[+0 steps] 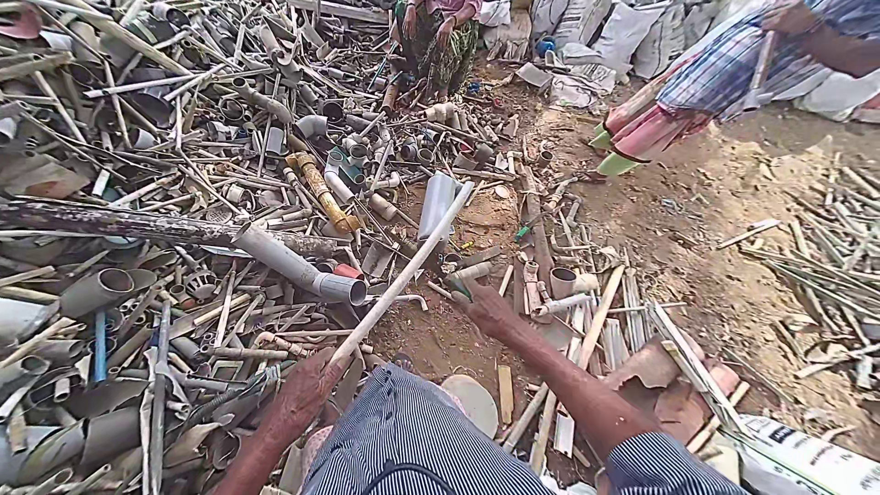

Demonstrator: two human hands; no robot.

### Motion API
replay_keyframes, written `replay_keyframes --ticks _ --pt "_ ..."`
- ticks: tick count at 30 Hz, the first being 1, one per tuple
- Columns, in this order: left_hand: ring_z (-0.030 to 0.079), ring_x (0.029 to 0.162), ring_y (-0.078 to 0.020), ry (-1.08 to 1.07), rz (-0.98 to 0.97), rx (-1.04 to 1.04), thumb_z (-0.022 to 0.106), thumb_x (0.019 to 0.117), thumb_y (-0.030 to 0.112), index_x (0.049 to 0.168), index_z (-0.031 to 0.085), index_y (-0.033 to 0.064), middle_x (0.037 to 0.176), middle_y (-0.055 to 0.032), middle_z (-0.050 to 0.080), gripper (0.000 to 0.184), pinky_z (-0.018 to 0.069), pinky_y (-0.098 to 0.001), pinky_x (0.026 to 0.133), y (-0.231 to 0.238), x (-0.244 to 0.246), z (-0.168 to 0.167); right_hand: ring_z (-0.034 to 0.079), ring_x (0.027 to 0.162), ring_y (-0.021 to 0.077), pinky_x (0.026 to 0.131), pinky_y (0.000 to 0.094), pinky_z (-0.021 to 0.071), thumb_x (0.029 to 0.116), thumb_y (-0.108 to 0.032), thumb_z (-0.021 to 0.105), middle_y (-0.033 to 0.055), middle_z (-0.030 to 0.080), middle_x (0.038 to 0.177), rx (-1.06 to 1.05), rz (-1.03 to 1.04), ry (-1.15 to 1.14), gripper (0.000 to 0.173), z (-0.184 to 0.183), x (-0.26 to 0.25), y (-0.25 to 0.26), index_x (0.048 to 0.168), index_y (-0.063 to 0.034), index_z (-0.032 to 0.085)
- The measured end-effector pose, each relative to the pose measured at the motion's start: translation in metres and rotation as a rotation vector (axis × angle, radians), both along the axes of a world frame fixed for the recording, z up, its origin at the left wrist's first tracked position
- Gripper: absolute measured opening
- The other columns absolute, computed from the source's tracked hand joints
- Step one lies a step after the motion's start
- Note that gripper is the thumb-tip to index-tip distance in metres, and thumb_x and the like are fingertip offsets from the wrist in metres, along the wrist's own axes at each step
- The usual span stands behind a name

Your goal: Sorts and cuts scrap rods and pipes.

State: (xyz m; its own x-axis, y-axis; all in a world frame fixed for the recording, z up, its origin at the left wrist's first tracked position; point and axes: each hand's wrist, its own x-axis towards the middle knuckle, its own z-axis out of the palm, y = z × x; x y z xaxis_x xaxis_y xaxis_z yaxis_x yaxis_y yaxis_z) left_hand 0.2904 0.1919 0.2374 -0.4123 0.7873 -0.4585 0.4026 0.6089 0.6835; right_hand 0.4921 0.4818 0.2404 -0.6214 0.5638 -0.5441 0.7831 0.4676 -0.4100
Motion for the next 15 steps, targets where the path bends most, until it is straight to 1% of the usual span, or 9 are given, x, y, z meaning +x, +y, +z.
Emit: replay_keyframes --ticks 2,4,5,6,7,8,11,13,15 --pt "0.063 0.076 -0.034 -0.021 -0.018 -0.024 0.048 0.1093 0.029 0.111 0.066 -0.0072 0.083 -0.0214 0.064 0.041 0.051 -0.0529 0.077 0.012 0.001 0.008 0.066 0.108 0.0419 0.094 0.0589 0.0498 0.1098 -0.037 0.044 0.0252 0.067 0.114 -0.128 0.128 -0.041 0.047 -0.003 -0.011 -0.051 0.14 -0.0027 0.052" --pt "0.064 0.077 -0.0341 -0.058 -0.012 -0.029 0.045 0.1097 0.03 0.119 0.063 -0.0067 0.085 -0.0213 0.064 0.042 0.052 -0.0533 0.078 0.016 0.0 0.01 0.067 0.105 0.0375 0.093 0.0545 0.0505 0.11 -0.033 0.044 0.0237 0.067 0.114 -0.227 -0.005 0.005 0.044 -0.018 -0.008 -0.067 0.141 -0.0017 0.052" --pt "0.063 0.075 -0.0314 -0.08 -0.002 -0.034 0.044 0.11 0.029 0.121 0.062 -0.0059 0.084 -0.019 0.064 0.041 0.0526 -0.051 0.077 0.014 -0.001 0.009 0.067 0.092 0.0338 0.085 0.0508 0.0521 0.1109 -0.03 0.042 0.0219 0.066 0.106 -0.263 -0.138 0.056 0.042 -0.031 -0.001 -0.064 0.14 0.0 0.051" --pt "0.06 0.07 -0.0262 -0.104 0.018 -0.039 0.043 0.1106 0.028 0.119 0.061 -0.0048 0.081 -0.0147 0.062 0.039 0.0518 -0.0459 0.073 0.011 -0.002 0.009 0.062 0.076 0.0283 0.073 0.046 0.0524 0.1124 -0.03 0.037 0.017 0.061 0.093 -0.283 -0.267 0.105 0.041 -0.043 0.01 -0.056 0.137 0.0003 0.05" --pt "0.057 0.066 -0.0202 -0.128 0.045 -0.043 0.041 0.1114 0.026 0.116 0.061 -0.0034 0.077 -0.01 0.059 0.036 0.0499 -0.0395 0.069 0.009 -0.002 0.009 0.057 0.065 0.025 0.064 0.0434 0.0514 0.113 -0.031 0.033 0.0138 0.057 0.085 -0.268 -0.36 0.149 0.042 -0.049 0.021 -0.047 0.136 0.0003 0.049" --pt "0.054 0.064 -0.0167 -0.157 0.073 -0.051 0.04 0.1121 0.025 0.113 0.062 -0.0029 0.077 -0.0077 0.058 0.035 0.0481 -0.0356 0.066 0.01 -0.003 0.009 0.057 0.063 0.0256 0.064 0.0447 0.0515 0.1132 -0.032 0.031 0.0145 0.057 0.084 -0.231 -0.401 0.183 0.045 -0.048 0.029 -0.038 0.138 0.0011 0.048" --pt "0.048 0.057 -0.01 -0.255 0.138 -0.05 0.036 0.1127 0.025 0.11 0.06 -0.0005 0.073 -0.0018 0.052 0.035 0.0443 -0.028 0.057 0.013 -0.003 0.007 0.061 0.067 0.0259 0.068 0.046 0.0532 0.1107 -0.033 0.031 0.0146 0.061 0.085 -0.119 -0.239 0.298 0.049 -0.034 0.037 -0.047 0.138 0.0031 0.05" --pt "0.047 0.053 -0.0068 -0.308 0.164 -0.008 0.036 0.1125 0.024 0.116 0.058 -0.0002 0.069 0.0014 0.051 0.033 0.0429 -0.0235 0.053 0.02 -0.004 0.01 0.07 0.089 0.0362 0.081 0.0542 0.0549 0.1082 -0.034 0.037 0.023 0.069 0.101 -0.1 -0.007 0.331 0.052 -0.018 0.03 -0.068 0.138 0.0051 0.054" --pt "0.047 0.053 -0.007 -0.357 0.164 0.0 0.038 0.1115 0.023 0.126 0.053 0.0005 0.07 0.0012 0.051 0.031 0.0425 -0.0237 0.052 0.021 -0.004 0.012 0.069 0.102 0.0414 0.09 0.057 0.0527 0.1085 -0.032 0.04 0.0267 0.068 0.113 -0.153 0.136 0.31 0.05 -0.011 0.024 -0.092 0.139 0.0049 0.054"
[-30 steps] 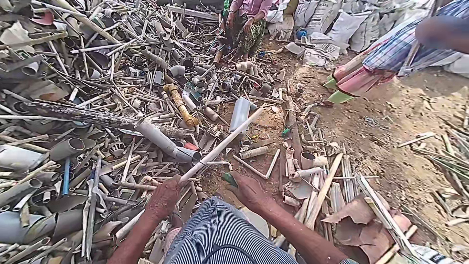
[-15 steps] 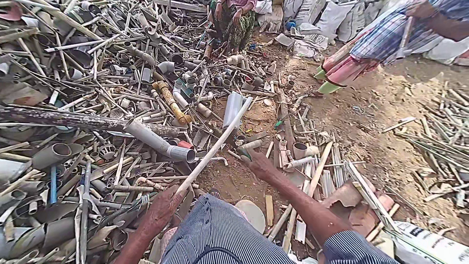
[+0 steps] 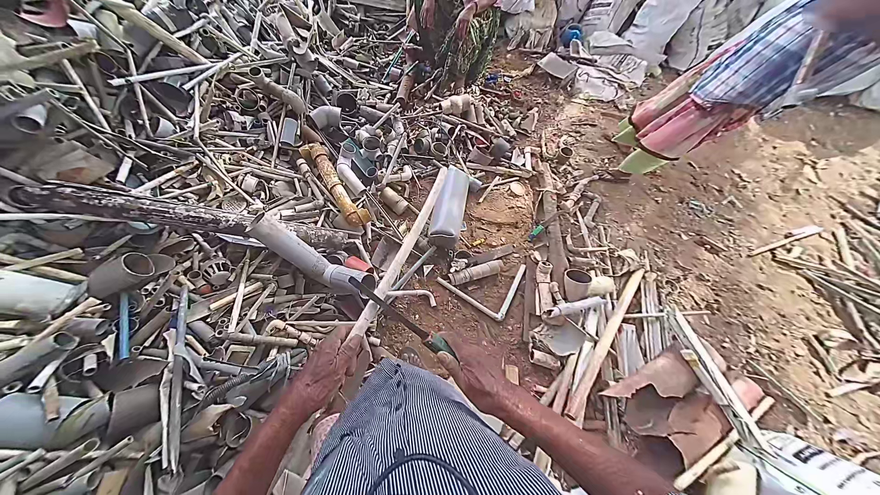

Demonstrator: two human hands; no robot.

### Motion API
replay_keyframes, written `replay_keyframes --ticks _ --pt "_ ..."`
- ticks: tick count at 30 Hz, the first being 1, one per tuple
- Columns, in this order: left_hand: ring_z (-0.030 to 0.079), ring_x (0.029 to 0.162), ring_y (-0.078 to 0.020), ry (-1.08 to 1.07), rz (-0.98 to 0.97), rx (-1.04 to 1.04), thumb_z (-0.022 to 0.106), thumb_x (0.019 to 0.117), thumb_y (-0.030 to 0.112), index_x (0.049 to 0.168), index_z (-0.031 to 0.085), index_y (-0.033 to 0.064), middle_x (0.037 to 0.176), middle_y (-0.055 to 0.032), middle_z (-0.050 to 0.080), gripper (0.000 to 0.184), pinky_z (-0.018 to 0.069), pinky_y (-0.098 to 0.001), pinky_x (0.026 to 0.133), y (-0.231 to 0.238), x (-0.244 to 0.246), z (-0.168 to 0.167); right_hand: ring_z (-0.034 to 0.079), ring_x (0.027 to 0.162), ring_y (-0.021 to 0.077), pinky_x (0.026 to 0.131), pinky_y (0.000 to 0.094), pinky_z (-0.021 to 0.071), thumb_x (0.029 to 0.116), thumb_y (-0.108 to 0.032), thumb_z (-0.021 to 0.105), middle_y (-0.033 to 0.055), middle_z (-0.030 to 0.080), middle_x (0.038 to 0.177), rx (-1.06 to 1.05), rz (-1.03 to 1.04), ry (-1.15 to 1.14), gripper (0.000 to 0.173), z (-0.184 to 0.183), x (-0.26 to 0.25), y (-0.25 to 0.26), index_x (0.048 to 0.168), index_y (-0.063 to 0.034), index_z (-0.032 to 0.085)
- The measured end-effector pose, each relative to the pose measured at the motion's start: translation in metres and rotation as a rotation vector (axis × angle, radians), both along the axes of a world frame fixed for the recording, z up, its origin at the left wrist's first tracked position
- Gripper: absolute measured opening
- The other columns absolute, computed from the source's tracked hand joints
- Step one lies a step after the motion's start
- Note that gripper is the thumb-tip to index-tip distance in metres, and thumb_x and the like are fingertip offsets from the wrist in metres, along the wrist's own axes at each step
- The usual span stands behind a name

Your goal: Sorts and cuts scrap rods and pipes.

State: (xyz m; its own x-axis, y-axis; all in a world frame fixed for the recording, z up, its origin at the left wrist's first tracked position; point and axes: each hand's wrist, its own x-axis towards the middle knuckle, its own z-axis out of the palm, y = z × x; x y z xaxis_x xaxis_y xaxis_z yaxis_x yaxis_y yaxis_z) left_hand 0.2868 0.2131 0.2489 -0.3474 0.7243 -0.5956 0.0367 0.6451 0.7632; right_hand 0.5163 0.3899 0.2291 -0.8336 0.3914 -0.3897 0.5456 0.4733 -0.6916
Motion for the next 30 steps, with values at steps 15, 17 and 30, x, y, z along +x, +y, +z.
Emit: replay_keyframes --ticks 15,17,30 --pt "0.054 0.06 -0.0091 -0.141 0.013 -0.067 0.061 0.1006 0.009 0.132 0.055 0.0032 0.087 -0.0047 0.059 0.033 0.0482 -0.0252 0.057 0.013 0.008 0.004 0.068 0.095 0.0414 0.085 0.0584 0.0523 0.1109 -0.033 0.037 0.0242 0.067 0.101 0.031 0.061 -0.219 0.044 0.017 -0.037 0.034 0.137 -0.0003 0.052" --pt "0.051 0.058 -0.0092 -0.174 0.068 -0.073 0.064 0.0993 0.008 0.122 0.057 -0.0004 0.081 -0.0036 0.057 0.025 0.0471 -0.026 0.056 0.016 0.008 0.001 0.068 0.095 0.0426 0.083 0.06 0.0517 0.11 -0.034 0.04 0.0244 0.067 0.101 -0.072 0.235 -0.208 0.044 0.02 -0.036 -0.003 0.138 -0.002 0.052" --pt "0.053 0.058 -0.0042 -0.317 0.036 0.016 0.046 0.1074 0.012 0.122 0.06 0.0036 0.077 0.0036 0.058 0.022 0.0475 -0.0193 0.056 0.002 0.014 -0.01 0.07 0.093 0.0439 0.082 0.0596 0.0544 0.1088 -0.03 0.044 0.0248 0.069 0.101 0.215 0.034 -0.219 0.04 0.008 -0.034 0.046 0.133 0.0002 0.055"
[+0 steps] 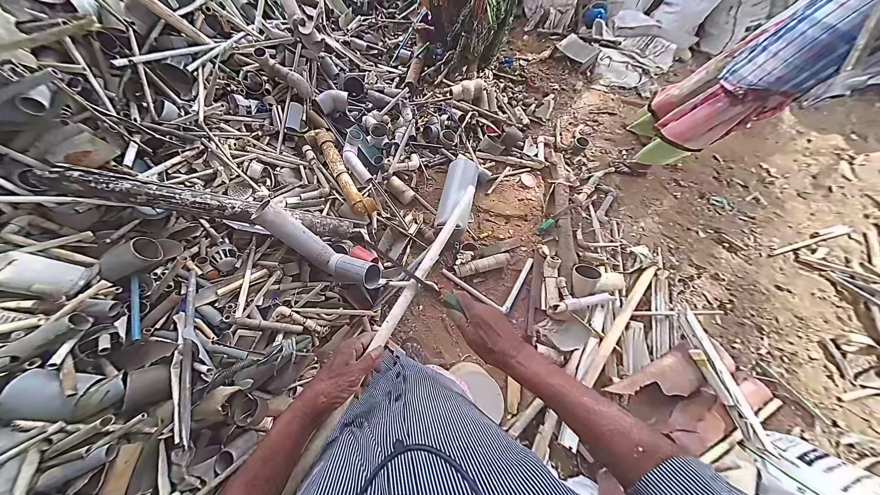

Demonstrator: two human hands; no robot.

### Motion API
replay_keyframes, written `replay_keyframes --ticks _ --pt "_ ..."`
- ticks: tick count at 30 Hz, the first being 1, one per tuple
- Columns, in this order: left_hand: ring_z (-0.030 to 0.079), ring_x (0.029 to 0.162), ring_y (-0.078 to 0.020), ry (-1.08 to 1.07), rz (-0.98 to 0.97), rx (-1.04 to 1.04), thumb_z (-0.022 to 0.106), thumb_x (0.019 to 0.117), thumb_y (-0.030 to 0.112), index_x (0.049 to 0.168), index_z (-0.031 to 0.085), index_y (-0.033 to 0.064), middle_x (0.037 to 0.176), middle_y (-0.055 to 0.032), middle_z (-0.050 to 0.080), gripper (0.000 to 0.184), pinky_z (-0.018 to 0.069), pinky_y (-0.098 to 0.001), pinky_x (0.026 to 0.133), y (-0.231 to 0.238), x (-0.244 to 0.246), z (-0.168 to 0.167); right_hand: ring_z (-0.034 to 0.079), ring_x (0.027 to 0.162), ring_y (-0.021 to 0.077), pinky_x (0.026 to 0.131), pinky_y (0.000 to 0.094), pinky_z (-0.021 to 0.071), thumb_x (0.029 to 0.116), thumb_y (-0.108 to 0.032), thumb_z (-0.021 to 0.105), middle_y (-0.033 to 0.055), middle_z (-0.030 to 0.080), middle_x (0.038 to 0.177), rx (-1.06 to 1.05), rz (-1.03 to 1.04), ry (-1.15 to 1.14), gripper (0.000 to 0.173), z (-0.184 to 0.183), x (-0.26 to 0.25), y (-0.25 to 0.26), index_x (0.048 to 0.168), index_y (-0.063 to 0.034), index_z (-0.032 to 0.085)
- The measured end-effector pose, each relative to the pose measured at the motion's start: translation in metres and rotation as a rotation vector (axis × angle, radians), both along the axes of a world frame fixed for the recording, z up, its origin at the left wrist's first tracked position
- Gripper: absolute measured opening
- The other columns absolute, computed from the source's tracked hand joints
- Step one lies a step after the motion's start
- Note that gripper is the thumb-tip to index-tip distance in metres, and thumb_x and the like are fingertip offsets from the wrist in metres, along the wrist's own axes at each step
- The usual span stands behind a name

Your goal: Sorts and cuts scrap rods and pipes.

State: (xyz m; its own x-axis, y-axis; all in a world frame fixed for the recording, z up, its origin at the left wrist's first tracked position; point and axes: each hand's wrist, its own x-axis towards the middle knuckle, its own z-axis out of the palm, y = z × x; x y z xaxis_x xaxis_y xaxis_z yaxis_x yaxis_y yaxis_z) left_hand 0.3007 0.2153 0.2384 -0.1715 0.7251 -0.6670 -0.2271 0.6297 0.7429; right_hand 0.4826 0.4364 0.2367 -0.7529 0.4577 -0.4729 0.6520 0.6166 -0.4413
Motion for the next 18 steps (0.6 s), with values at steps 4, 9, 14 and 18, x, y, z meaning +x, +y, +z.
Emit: replay_keyframes --ticks 4,9,14,18 --pt "0.047 0.052 -0.004 -0.005 0.041 -0.001 0.046 0.1075 0.013 0.129 0.055 0.0026 0.072 0.0033 0.055 0.026 0.0425 -0.0196 0.05 0.001 0.004 0.001 0.072 0.083 0.042 0.07 0.058 0.0568 0.1042 -0.027 0.053 0.0233 0.071 0.097 0.031 0.151 0.198 0.037 -0.018 0.012 -0.029 0.124 0.0024 0.063" --pt "0.045 0.048 -0.0016 -0.099 0.101 0.041 0.036 0.1106 0.015 0.128 0.048 0.0059 0.08 0.0014 0.062 0.023 0.0404 -0.0166 0.045 -0.001 0.004 0.001 0.066 0.109 0.0457 0.096 0.0592 0.0489 0.112 -0.03 0.039 0.0303 0.066 0.114 0.054 -0.297 -0.055 0.047 -0.02 0.007 0.079 0.143 0.0039 0.046" --pt "0.053 0.054 -0.0047 -0.055 0.055 -0.036 0.035 0.1118 0.016 0.123 0.056 0.0037 0.078 0.0014 0.058 0.027 0.0466 -0.0192 0.049 0.007 0.0 0.005 0.071 0.088 0.0425 0.077 0.0584 0.0553 0.1075 -0.03 0.048 0.0239 0.07 0.098 -0.046 0.106 0.08 0.039 -0.005 0.014 -0.014 0.129 0.0005 0.058" --pt "0.053 0.054 -0.0035 -0.009 0.04 -0.001 0.031 0.1119 0.016 0.13 0.054 0.0027 0.078 0.0021 0.062 0.033 0.0477 -0.0186 0.051 0.005 0.002 0.008 0.072 0.085 0.0418 0.074 0.0581 0.0566 0.1046 -0.026 0.052 0.024 0.071 0.097 -0.001 0.075 0.224 0.038 -0.019 0.019 -0.009 0.125 0.0041 0.062"
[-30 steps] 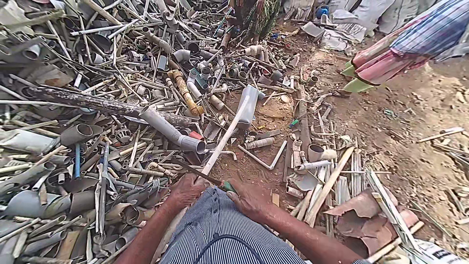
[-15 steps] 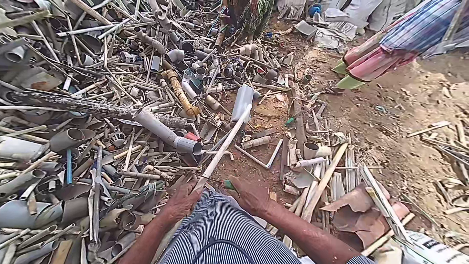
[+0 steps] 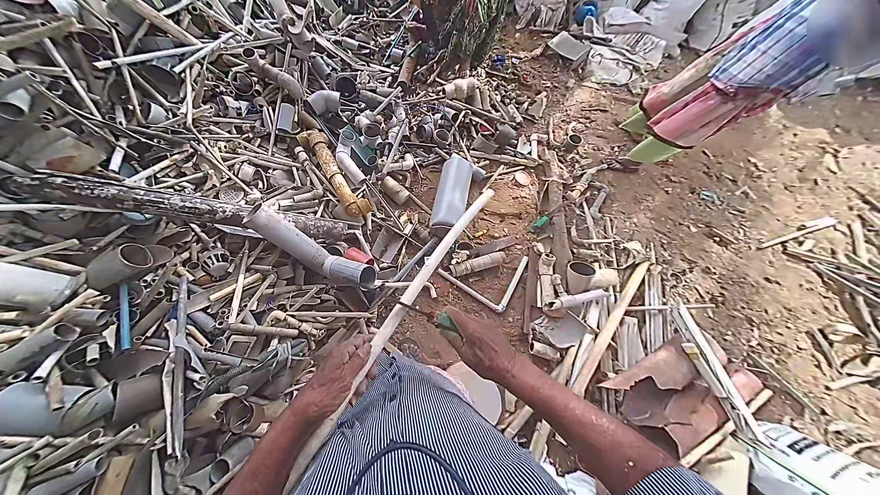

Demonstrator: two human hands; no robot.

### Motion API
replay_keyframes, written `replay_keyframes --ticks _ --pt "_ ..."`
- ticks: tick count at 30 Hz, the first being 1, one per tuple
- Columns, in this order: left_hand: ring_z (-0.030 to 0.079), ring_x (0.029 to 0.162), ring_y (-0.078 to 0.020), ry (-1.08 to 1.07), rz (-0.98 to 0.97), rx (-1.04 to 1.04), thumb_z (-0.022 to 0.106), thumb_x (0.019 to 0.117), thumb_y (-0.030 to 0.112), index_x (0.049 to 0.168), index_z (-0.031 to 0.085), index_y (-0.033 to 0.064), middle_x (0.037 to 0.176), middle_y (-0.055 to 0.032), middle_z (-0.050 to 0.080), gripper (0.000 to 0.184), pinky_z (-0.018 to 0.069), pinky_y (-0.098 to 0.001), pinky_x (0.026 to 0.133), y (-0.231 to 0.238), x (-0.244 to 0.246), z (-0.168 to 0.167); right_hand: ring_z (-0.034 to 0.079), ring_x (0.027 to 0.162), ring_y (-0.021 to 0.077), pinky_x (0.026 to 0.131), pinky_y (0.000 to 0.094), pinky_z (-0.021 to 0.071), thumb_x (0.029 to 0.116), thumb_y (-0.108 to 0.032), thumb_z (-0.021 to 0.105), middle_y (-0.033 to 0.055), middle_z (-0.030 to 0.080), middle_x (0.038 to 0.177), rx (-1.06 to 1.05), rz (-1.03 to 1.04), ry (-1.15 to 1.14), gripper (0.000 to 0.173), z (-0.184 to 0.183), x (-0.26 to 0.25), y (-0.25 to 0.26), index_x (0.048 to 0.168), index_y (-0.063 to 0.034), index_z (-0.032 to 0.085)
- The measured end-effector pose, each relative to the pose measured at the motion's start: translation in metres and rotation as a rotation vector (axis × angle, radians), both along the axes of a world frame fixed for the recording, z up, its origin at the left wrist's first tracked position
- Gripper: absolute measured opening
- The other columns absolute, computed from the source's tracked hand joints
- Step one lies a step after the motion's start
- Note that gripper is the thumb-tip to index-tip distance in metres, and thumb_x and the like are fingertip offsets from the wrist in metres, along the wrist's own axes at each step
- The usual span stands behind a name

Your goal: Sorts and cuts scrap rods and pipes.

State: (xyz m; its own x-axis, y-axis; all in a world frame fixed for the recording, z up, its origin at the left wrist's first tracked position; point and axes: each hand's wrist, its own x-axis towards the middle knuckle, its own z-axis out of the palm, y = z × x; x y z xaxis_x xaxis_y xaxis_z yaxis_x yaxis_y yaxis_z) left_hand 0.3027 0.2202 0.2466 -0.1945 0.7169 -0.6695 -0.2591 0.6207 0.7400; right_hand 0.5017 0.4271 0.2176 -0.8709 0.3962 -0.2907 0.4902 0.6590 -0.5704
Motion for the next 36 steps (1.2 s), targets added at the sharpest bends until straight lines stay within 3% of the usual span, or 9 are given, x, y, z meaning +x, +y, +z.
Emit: replay_keyframes --ticks 3,6,8,15,19,23,27,30,36 --pt "0.05 0.049 -0.0046 0.047 0.007 0.013 0.034 0.1118 0.02 0.13 0.051 0.0038 0.073 0.0019 0.058 0.03 0.0455 -0.0195 0.047 0.001 0.003 0.0 0.067 0.105 0.0444 0.094 0.058 0.0496 0.1112 -0.029 0.042 0.0301 0.067 0.111 -0.031 -0.422 -0.178 0.046 -0.009 -0.004 0.077 0.14 0.0061 0.049" --pt "0.056 0.058 -0.0077 0.118 -0.019 -0.017 0.057 0.1019 0.016 0.131 0.053 0.0036 0.085 -0.0027 0.062 0.032 0.0495 -0.023 0.054 0.002 0.003 -0.001 0.063 0.116 0.0437 0.102 0.0565 0.0456 0.1121 -0.029 0.039 0.0315 0.063 0.122 -0.016 -0.634 -0.199 0.048 -0.014 -0.004 0.115 0.144 0.0057 0.047" --pt "0.062 0.07 -0.0105 0.153 -0.084 -0.067 0.058 0.1032 0.016 0.138 0.054 0.0031 0.099 -0.0072 0.066 0.037 0.0536 -0.0274 0.064 0.001 0.002 0.003 0.066 0.112 0.0436 0.099 0.0568 0.0478 0.1118 -0.03 0.04 0.0303 0.065 0.119 -0.021 -0.558 -0.221 0.048 -0.009 -0.006 0.089 0.144 0.0043 0.047" --pt "0.059 0.056 -0.0076 0.01 0.037 -0.07 0.039 0.1096 0.01 0.135 0.049 0.0019 0.083 -0.0025 0.065 0.028 0.0516 -0.0219 0.052 0.0 0.001 -0.008 0.07 0.094 0.0422 0.081 0.0598 0.0534 0.1078 -0.034 0.047 0.0238 0.069 0.101 -0.226 0.129 -0.187 0.041 -0.003 -0.009 -0.036 0.133 -0.0037 0.057" --pt "0.049 0.049 -0.0041 -0.103 0.11 -0.012 0.031 0.1112 0.012 0.141 0.048 0.0032 0.078 0.0005 0.06 0.035 0.0448 -0.0178 0.045 -0.004 0.007 -0.009 0.069 0.098 0.0417 0.088 0.0579 0.0525 0.1088 -0.031 0.045 0.026 0.069 0.105 -0.134 -0.121 -0.117 0.044 -0.026 -0.01 0.026 0.135 0.0025 0.055" --pt "0.044 0.045 -0.0025 -0.175 0.126 0.003 0.031 0.1118 0.015 0.132 0.051 0.0052 0.073 0.0023 0.056 0.03 0.0415 -0.0163 0.042 -0.004 0.013 -0.009 0.066 0.111 0.0406 0.099 0.0545 0.0485 0.1119 -0.032 0.039 0.0276 0.066 0.117 -0.063 -0.432 -0.216 0.047 -0.025 -0.02 0.085 0.143 0.0025 0.048" --pt "0.047 0.048 -0.004 -0.081 0.094 0.049 0.057 0.0949 0.004 0.132 0.051 0.0044 0.075 0.0014 0.058 0.038 0.0418 -0.0181 0.044 0.002 0.01 -0.011 0.069 0.099 0.041 0.088 0.0571 0.0529 0.1096 -0.033 0.044 0.0252 0.068 0.105 -0.143 -0.124 -0.178 0.044 -0.002 -0.014 0.012 0.136 0.0016 0.053" --pt "0.051 0.052 -0.0058 0.037 0.043 -0.017 0.065 0.0924 -0.001 0.133 0.053 0.0017 0.078 -0.0001 0.061 0.043 0.0457 -0.0211 0.049 0.008 0.009 -0.006 0.07 0.095 0.0415 0.083 0.058 0.0536 0.1077 -0.031 0.048 0.0243 0.068 0.103 -0.222 0.131 -0.152 0.039 0.007 -0.005 -0.04 0.131 -0.0009 0.056" --pt "0.05 0.052 -0.0056 -0.047 0.012 0.023 0.059 0.0975 0.0 0.138 0.051 0.0018 0.08 -0.0016 0.061 0.041 0.0441 -0.019 0.047 0.022 0.013 0.0 0.068 0.1 0.0399 0.092 0.0545 0.0511 0.1105 -0.032 0.042 0.0259 0.067 0.106 -0.115 -0.291 -0.14 0.045 -0.015 -0.014 0.05 0.134 0.0047 0.052"
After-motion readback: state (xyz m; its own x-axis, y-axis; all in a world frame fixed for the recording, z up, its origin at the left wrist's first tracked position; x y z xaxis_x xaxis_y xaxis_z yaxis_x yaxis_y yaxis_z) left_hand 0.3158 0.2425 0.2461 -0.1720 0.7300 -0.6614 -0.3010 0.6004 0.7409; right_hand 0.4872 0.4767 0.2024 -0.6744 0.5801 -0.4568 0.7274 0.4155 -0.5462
